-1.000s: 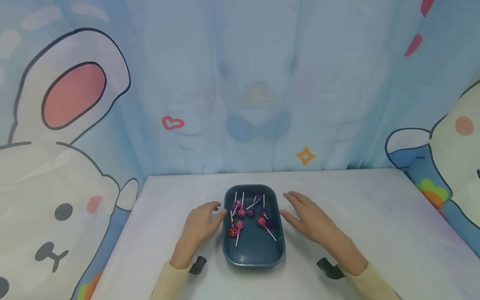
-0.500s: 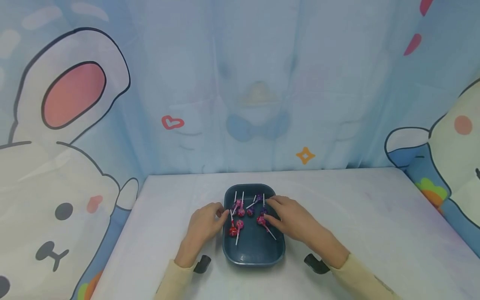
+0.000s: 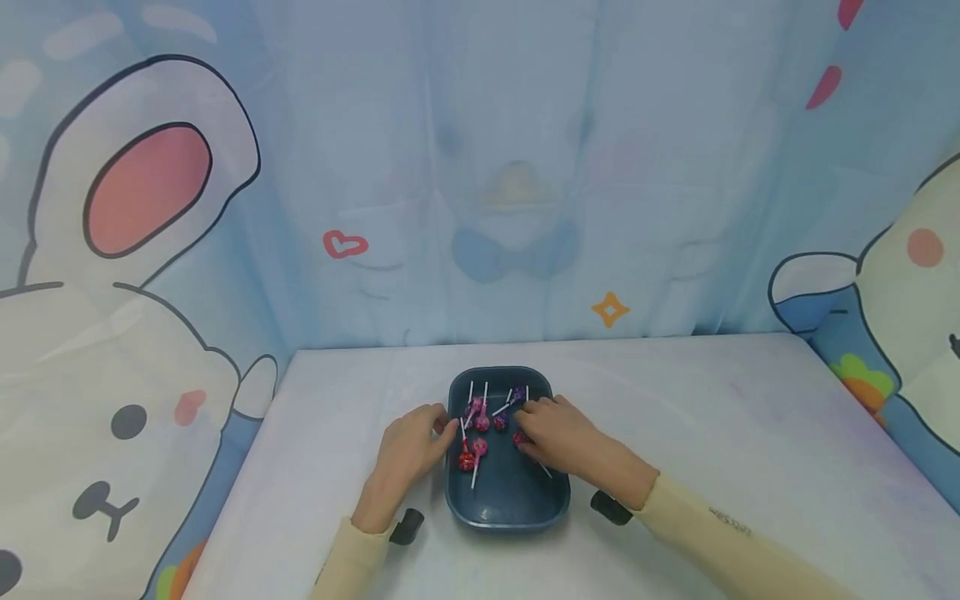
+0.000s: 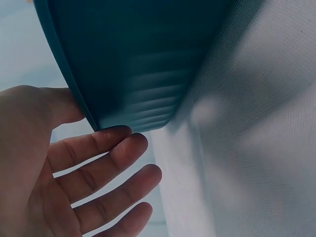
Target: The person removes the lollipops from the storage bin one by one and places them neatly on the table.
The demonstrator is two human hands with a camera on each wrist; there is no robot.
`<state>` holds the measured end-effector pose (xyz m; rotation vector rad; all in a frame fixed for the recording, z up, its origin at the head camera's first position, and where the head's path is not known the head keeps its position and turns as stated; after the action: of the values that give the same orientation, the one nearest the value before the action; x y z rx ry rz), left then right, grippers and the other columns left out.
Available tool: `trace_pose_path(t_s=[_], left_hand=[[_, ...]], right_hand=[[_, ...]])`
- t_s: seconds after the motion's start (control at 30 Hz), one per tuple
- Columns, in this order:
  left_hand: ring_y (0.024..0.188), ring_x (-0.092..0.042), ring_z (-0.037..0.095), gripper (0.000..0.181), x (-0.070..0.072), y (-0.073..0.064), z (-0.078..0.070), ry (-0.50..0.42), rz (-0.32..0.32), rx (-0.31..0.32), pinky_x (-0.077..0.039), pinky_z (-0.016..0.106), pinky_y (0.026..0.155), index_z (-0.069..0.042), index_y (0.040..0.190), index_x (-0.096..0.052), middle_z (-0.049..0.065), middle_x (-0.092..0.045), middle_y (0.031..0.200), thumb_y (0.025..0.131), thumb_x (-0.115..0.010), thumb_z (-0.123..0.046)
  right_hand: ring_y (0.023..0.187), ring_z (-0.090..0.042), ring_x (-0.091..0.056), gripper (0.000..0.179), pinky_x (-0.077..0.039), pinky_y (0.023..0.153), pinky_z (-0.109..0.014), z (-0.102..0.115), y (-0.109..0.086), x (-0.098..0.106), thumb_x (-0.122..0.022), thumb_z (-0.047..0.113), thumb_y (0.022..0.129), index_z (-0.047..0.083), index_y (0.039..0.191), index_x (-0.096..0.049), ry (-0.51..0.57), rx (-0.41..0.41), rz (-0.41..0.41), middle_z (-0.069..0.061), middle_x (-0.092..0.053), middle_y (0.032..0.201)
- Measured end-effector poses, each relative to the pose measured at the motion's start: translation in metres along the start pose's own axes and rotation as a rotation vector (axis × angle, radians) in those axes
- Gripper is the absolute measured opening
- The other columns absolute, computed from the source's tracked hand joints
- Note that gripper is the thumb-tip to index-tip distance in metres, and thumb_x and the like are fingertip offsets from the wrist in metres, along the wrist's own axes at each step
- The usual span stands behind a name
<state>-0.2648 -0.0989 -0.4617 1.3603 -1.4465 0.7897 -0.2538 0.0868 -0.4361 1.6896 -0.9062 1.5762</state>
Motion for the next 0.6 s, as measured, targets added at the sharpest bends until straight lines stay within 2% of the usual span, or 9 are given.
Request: trace_pose_path(t_s=[0.17, 0.6], left_hand=[[0.059, -0.046, 0.009, 0.028, 0.001, 0.0, 0.0, -0.006, 0.006, 0.01, -0.037, 0.024, 0.054, -0.02, 0.084, -0.06, -0.005, -0.061, 0.077, 0.088, -0.051, -0.046], [0.061, -0.047, 0.008, 0.028, 0.0, 0.0, 0.0, -0.017, 0.025, 0.018, -0.039, 0.024, 0.055, -0.02, 0.085, -0.06, -0.003, -0.063, 0.079, 0.088, -0.051, -0.046]], right_hand=[[0.088, -0.02, -0.06, 0.021, -0.043, 0.078, -0.039, 0.004, 0.008, -0.003, -0.069, 0.029, 0.08, 0.014, 0.095, -0.067, -0.014, 0.014, 0.025, -0.003, -0.065, 0.09], [0.08, -0.022, -0.063, 0.016, -0.047, 0.071, -0.038, 0.009, 0.021, -0.013, -0.068, 0.028, 0.08, 0.013, 0.085, -0.072, -0.14, 0.027, 0.044, -0.005, -0.068, 0.085]])
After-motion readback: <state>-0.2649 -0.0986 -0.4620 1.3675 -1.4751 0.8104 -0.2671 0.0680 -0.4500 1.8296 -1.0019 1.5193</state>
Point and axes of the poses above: each hand's wrist, its own y-axis towards the middle knuckle, its own x-axis out of the back of the hand, z = x × y, the point moved 6 cm from there along y, towards the middle knuckle
